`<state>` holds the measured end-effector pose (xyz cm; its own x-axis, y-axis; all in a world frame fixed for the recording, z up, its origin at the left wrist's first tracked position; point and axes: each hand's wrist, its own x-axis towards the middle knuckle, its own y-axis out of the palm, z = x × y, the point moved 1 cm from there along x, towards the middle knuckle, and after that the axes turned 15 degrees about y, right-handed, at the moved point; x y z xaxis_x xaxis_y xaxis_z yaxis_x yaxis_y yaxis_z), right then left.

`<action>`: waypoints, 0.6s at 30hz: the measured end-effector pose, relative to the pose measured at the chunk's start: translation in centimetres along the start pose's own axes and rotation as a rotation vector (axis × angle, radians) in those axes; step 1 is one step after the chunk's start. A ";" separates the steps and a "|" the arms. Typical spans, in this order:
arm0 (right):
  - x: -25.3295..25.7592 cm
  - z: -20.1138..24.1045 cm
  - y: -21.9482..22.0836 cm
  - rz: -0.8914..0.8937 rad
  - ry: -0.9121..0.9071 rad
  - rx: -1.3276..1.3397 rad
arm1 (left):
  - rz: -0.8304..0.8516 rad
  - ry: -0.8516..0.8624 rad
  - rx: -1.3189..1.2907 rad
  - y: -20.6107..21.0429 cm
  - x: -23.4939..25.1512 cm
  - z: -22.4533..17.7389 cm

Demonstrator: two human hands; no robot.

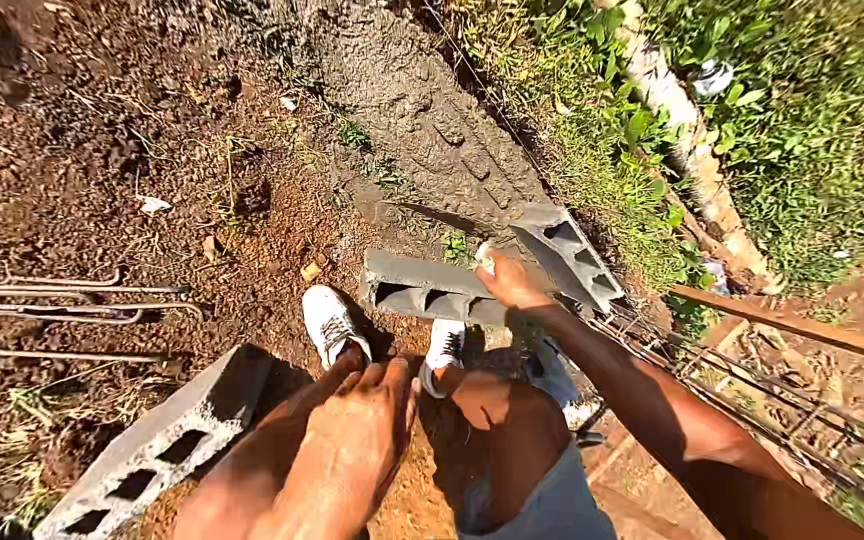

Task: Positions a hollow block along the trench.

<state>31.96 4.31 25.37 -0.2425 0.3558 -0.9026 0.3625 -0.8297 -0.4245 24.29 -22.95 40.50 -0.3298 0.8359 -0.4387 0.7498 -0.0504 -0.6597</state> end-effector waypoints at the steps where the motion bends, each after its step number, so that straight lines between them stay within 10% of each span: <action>1: 2.7 -3.4 -0.4 -0.041 0.038 -0.067 | 0.014 0.021 0.037 0.5 1.1 1.1; 5: 9.8 -14.8 1.0 -0.081 0.142 -0.066 | 0.063 0.229 0.168 1.0 4.2 5.6; 11: 16.4 -20.4 5.1 -0.150 0.097 -0.058 | 0.144 0.257 0.306 2.4 3.4 10.8; 18: 20.6 -20.2 7.8 -0.291 -0.022 -0.088 | 0.009 -0.225 -0.212 2.8 6.5 6.1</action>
